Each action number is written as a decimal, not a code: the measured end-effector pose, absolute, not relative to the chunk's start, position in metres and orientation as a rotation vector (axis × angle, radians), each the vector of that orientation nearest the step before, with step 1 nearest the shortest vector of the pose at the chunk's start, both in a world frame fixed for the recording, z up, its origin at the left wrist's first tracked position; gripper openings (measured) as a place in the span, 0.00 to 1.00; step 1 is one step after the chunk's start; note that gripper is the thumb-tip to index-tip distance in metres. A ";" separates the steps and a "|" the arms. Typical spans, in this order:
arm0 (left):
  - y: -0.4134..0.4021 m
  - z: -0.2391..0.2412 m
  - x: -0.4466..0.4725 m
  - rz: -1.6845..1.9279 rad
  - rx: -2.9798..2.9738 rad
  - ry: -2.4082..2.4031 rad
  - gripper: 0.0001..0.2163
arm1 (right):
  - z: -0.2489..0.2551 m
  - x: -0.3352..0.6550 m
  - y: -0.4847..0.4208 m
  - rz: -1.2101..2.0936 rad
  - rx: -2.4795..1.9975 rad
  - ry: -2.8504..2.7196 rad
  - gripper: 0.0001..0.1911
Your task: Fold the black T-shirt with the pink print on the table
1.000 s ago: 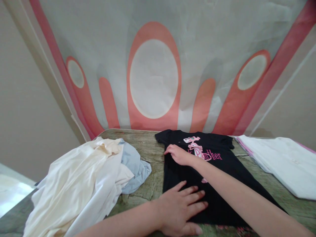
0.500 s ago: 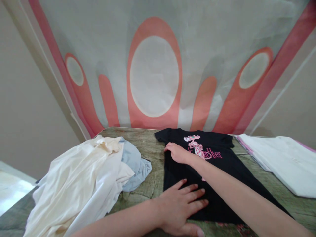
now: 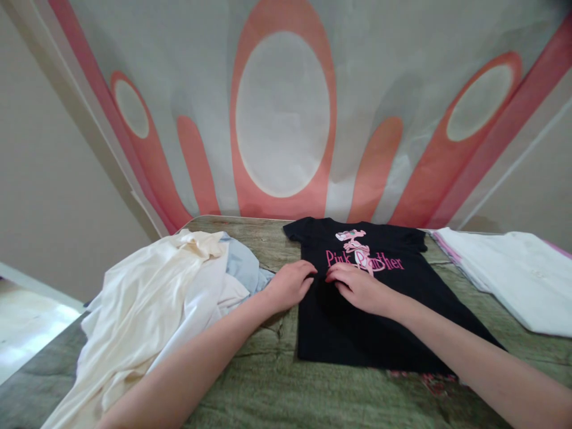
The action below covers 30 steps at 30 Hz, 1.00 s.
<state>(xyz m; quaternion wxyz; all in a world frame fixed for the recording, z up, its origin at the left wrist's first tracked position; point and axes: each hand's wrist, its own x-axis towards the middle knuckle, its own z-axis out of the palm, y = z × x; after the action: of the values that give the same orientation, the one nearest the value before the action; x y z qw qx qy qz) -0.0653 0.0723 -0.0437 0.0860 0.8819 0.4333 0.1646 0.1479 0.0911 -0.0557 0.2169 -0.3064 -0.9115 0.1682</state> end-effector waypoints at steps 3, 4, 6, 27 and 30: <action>0.079 -0.055 -0.070 0.436 2.677 1.246 0.16 | -0.052 0.149 0.062 0.465 -0.774 -2.587 0.12; 0.079 -0.059 -0.071 0.392 2.699 1.253 0.18 | -0.052 0.149 0.055 0.462 -0.759 -2.598 0.13; 0.078 -0.065 -0.071 0.296 2.735 1.285 0.20 | -0.055 0.150 0.045 0.457 -0.752 -2.608 0.17; 0.091 -0.070 -0.081 0.173 2.799 1.412 0.27 | -0.049 0.148 0.008 0.684 -0.740 -2.775 0.32; 0.092 -0.069 -0.082 0.166 2.810 1.407 0.28 | -0.046 0.158 0.018 0.707 -0.817 -2.720 0.29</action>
<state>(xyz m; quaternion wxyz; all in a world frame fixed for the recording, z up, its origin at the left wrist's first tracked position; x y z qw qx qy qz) -0.0820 0.0915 -0.0690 -0.0025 0.8929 0.4471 0.0527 0.1578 0.0178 -0.0459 0.1073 -0.2775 -0.9240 0.2401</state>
